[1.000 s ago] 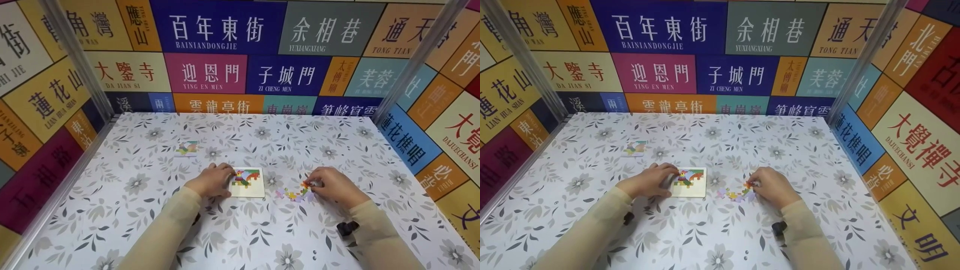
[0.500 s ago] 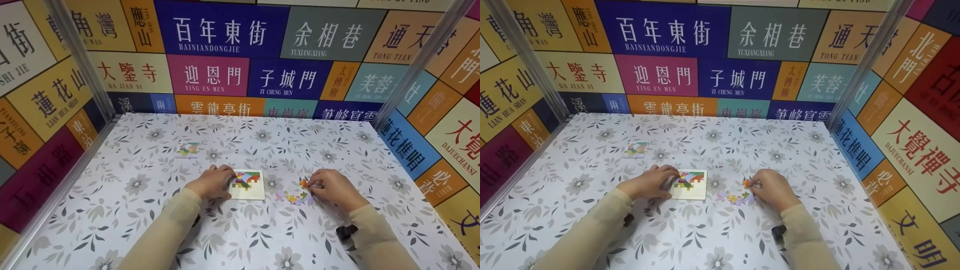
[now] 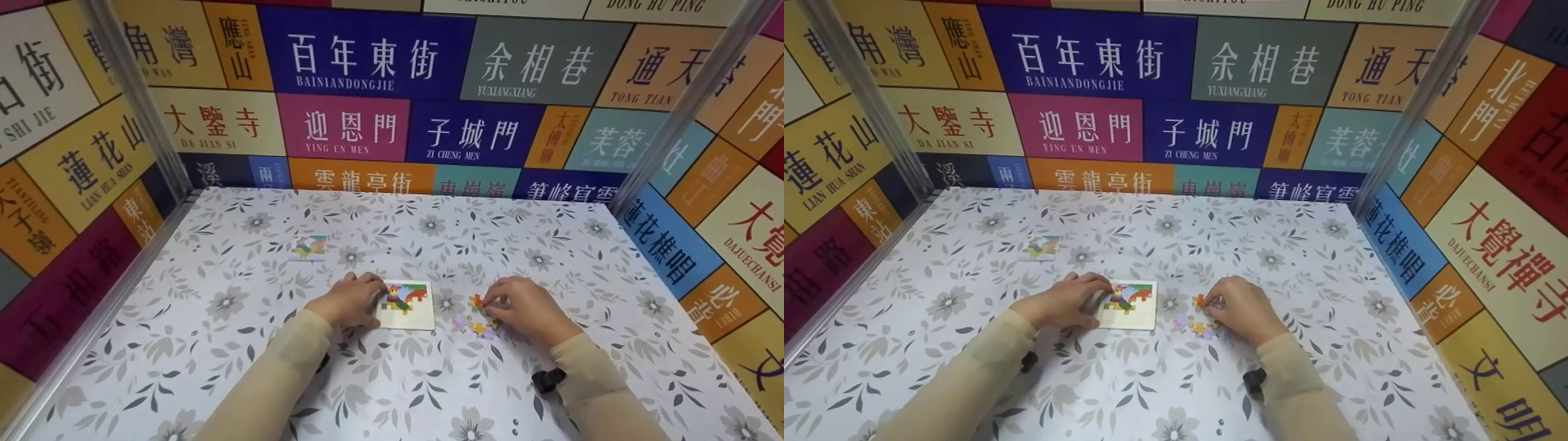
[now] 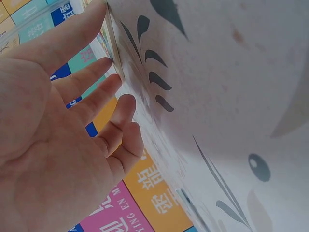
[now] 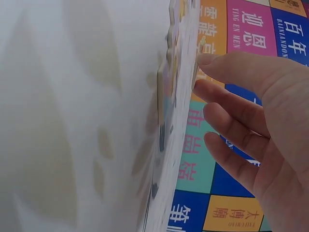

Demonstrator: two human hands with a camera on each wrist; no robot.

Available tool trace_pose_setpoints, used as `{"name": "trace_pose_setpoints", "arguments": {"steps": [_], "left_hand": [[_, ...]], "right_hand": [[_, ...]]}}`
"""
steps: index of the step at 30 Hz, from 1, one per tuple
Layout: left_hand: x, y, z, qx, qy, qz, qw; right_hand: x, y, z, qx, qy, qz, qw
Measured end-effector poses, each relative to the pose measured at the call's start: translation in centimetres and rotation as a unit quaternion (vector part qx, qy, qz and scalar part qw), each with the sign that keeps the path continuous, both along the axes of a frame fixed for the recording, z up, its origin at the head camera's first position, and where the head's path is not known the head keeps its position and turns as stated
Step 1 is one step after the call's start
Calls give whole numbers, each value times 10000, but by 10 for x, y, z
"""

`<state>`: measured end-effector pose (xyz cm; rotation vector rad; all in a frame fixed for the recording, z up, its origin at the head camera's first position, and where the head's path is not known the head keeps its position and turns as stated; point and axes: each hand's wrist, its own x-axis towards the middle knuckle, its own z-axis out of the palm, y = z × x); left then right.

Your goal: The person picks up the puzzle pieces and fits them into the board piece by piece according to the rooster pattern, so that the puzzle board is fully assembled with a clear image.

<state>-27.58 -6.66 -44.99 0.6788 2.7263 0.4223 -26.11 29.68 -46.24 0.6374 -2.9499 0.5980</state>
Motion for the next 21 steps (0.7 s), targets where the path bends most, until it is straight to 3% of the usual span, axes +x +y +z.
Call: {"name": "trace_pose_setpoints", "arguments": {"steps": [12, 21], "left_hand": [[-1, -1, -3, -8, 194, -235, 9995], [-2, 0, -2, -68, 13, -110, 9999]], "right_hand": [[-2, -22, -2, 24, 136, 363, 9992], [-4, -39, -3, 78, 351, 839, 9958]]}}
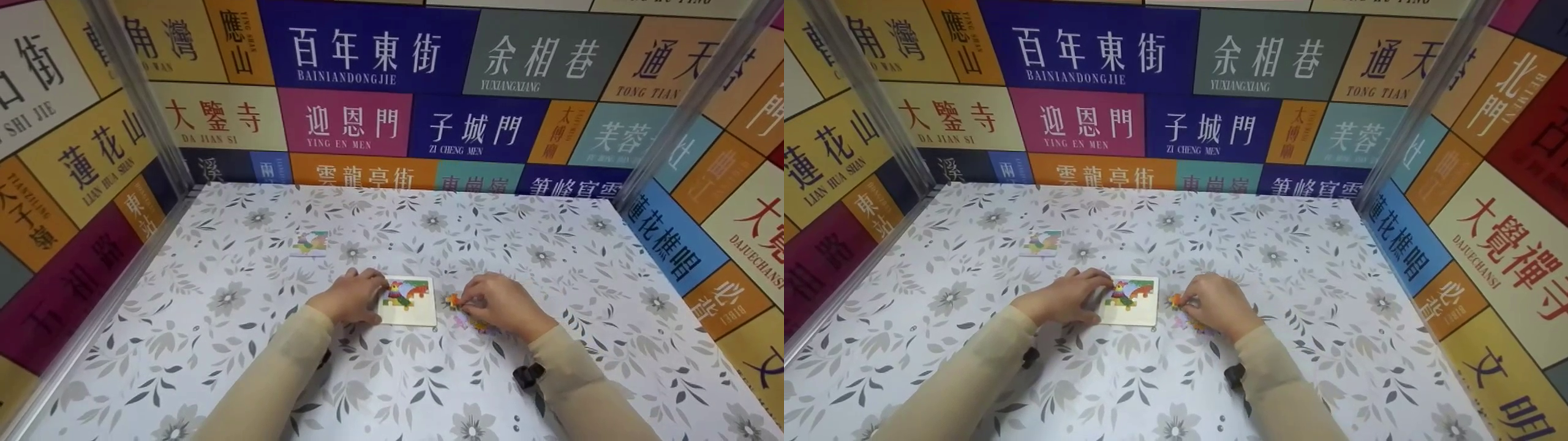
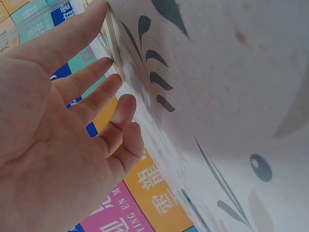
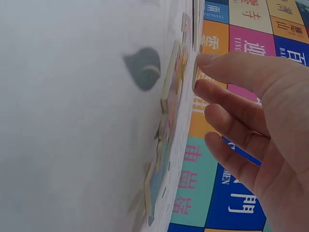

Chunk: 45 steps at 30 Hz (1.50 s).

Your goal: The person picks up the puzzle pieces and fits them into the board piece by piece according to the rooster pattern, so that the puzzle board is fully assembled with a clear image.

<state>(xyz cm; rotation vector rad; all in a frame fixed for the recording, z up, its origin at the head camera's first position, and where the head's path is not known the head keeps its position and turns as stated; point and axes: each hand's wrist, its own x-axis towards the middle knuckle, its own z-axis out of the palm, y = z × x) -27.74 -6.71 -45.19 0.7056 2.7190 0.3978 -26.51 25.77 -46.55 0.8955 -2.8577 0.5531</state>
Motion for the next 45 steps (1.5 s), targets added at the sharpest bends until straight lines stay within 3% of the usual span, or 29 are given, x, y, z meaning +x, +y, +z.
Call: {"name": "trace_pose_setpoints", "arguments": {"steps": [13, 21, 33, 45], "left_hand": [[1, 0, 2, 66, -172, 163, 9997], [0, -1, 0, 75, 172, -130, 9997], [0, 2, 5, -81, -24, 68, 9999], [1, 0, 4, 7, -15, -15, 10000]], "right_hand": [[-7, -26, 5, 107, -88, 180, 9997], [-9, -39, 5, 127, -157, 287, 9994], [-14, -55, 5, 362, -103, 403, 9985], [-18, -64, 2, 433, -26, 491, 9979]]}}
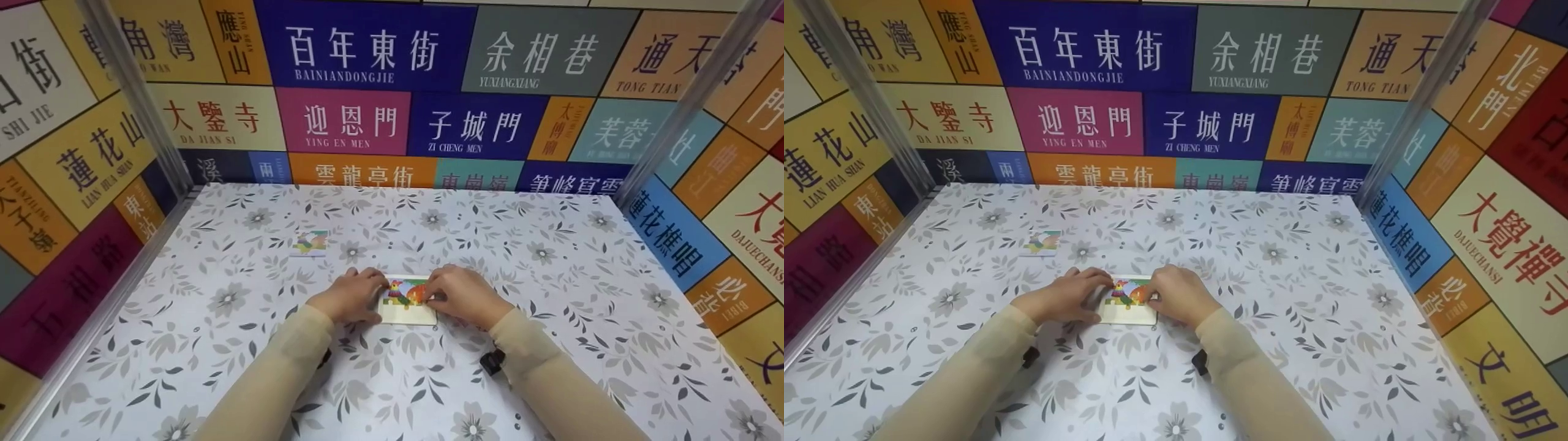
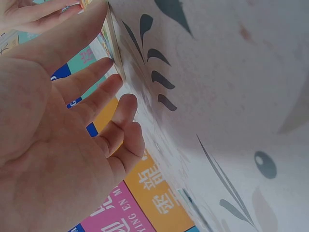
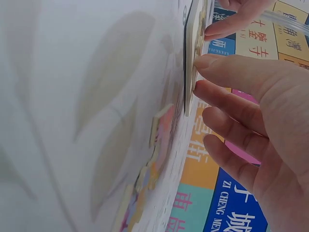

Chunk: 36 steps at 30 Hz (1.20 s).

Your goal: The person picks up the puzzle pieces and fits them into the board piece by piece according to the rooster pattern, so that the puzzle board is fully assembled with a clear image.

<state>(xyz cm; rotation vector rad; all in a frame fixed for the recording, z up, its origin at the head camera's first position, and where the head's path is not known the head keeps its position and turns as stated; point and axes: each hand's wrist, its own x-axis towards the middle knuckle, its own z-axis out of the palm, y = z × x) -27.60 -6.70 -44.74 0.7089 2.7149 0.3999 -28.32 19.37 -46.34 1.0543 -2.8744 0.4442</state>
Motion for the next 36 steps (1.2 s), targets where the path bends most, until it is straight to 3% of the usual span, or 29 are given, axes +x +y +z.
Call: {"name": "trace_pose_setpoints", "arguments": {"steps": [6, 14, 27, 36], "left_hand": [[2, -1, -1, 133, 246, -179, 9994], [3, -1, -3, 25, 160, -59, 9999], [1, 2, -2, 2, 88, 23, 10000], [0, 0, -4, 27, 224, -118, 9997]], "right_hand": [[0, -2, -2, -5, 0, 59, 10000], [4, -2, -4, -104, -165, -120, 9997], [5, 4, -2, -126, -321, -39, 9994], [8, 7, 4, -302, -557, -130, 9979]]}}
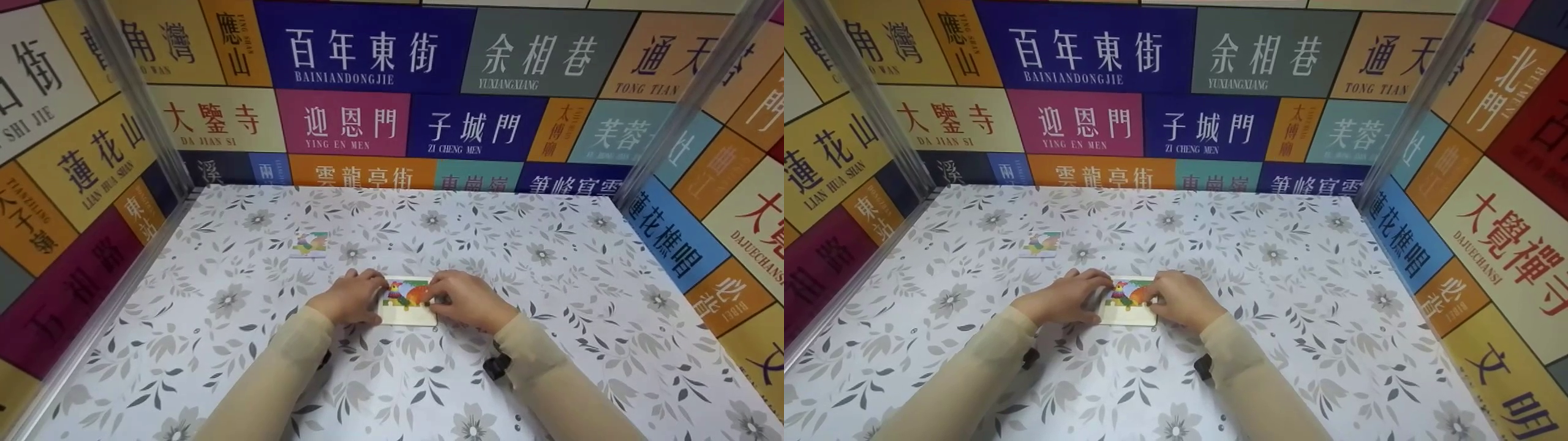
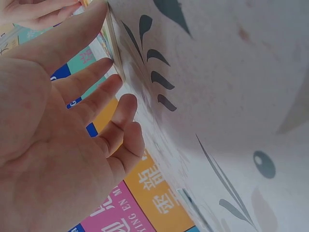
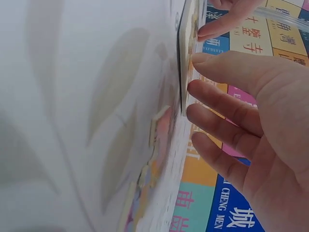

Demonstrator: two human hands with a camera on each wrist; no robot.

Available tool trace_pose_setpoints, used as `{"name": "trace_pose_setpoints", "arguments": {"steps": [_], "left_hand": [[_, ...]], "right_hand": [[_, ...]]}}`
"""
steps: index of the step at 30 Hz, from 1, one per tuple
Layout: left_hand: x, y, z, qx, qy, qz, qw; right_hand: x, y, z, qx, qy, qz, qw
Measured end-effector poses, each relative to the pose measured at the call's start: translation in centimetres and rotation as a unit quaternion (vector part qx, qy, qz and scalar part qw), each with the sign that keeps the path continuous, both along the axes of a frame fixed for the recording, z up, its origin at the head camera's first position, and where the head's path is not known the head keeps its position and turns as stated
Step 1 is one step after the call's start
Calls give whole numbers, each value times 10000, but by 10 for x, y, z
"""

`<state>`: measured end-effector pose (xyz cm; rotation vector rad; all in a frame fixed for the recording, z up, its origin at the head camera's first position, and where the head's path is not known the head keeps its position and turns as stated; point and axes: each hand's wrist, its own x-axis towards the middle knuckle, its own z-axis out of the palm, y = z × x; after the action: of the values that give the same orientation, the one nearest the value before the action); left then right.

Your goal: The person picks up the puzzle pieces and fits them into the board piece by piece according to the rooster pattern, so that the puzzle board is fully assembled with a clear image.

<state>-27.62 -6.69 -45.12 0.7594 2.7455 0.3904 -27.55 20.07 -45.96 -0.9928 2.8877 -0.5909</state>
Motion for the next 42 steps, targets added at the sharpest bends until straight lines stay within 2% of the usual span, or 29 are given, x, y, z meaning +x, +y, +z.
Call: {"name": "trace_pose_setpoints", "arguments": {"steps": [7, 14, 19, 25, 30, 33, 42], "left_hand": [[-1, 0, 1, -26, -113, 108, 9999], [-1, 0, 1, -14, -192, 139, 9997], [0, 0, 1, -13, -245, 206, 9995], [0, 1, 0, -9, -135, 110, 9998], [-1, 0, 1, -13, -10, -14, 10000], [-2, 0, 2, -29, -116, 42, 9999], [-2, 1, 1, -129, -177, 73, 9997]], "right_hand": [[2, 12, 6, -107, -160, -158, 9997], [4, 24, 6, -48, -330, -423, 9985], [5, 31, 7, -97, -182, -436, 9988], [6, 45, 4, -152, -248, -480, 9984], [6, 54, 3, -199, -223, -337, 9990], [7, 58, 4, -282, -295, -254, 9988], [13, 64, 2, -103, -367, -518, 9979]]}}
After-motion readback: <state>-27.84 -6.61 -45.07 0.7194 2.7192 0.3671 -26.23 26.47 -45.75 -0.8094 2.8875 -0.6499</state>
